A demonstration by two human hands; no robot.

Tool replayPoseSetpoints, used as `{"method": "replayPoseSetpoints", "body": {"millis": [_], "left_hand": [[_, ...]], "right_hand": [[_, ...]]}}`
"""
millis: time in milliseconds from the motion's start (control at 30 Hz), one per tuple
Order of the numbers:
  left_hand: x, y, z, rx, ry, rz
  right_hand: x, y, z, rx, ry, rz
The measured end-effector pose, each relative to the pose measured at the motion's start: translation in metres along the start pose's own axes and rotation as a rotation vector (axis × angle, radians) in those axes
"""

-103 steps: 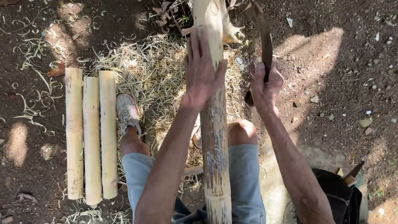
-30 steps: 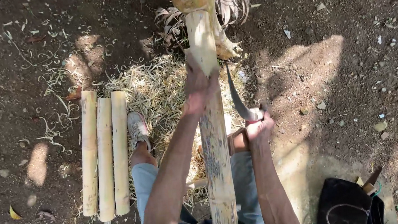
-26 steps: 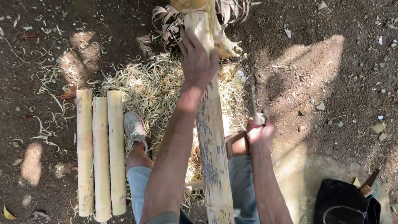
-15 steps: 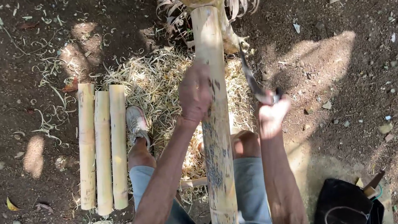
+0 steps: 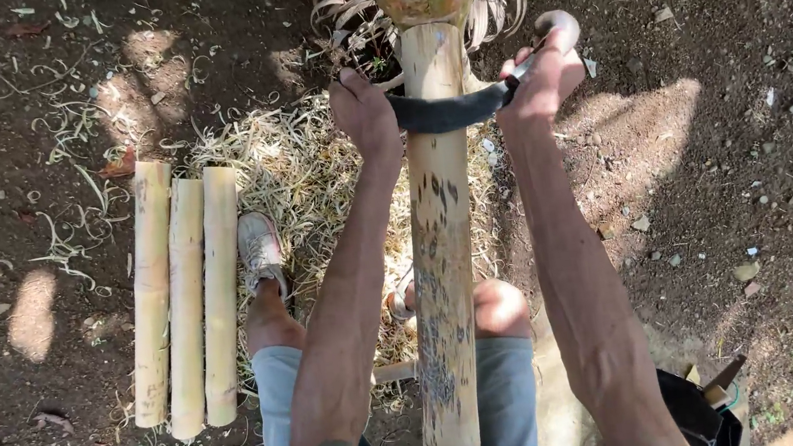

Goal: Stripping the outer layer of bamboo stalks using a curved knife.

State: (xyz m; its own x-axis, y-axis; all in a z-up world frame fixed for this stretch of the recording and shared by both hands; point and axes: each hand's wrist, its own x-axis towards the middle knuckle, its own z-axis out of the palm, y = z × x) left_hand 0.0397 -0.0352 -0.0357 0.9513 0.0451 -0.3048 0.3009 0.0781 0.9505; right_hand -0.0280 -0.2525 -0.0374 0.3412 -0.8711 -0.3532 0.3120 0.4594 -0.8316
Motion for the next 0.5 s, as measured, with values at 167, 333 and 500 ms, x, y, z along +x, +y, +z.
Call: {"method": "replayPoseSetpoints", "body": {"millis": [167,333,500], "left_hand": [[0.006,-0.008,0.006,-0.019,0.103,0.016],[0.015,0.007,0.014,-0.12,0.138,-0.093],[0.029,0.009,0.025,-0.323,0.075,-0.238]], "right_hand": [[-0.04,-0.02,0.022,-0.16,-0.189,-0.306],[-0.042,-0.023,0.043,-0.207,-0.12,-0.432],[-0.043,-0.031,0.056,-0.294,-0.01,-0.426]]}}
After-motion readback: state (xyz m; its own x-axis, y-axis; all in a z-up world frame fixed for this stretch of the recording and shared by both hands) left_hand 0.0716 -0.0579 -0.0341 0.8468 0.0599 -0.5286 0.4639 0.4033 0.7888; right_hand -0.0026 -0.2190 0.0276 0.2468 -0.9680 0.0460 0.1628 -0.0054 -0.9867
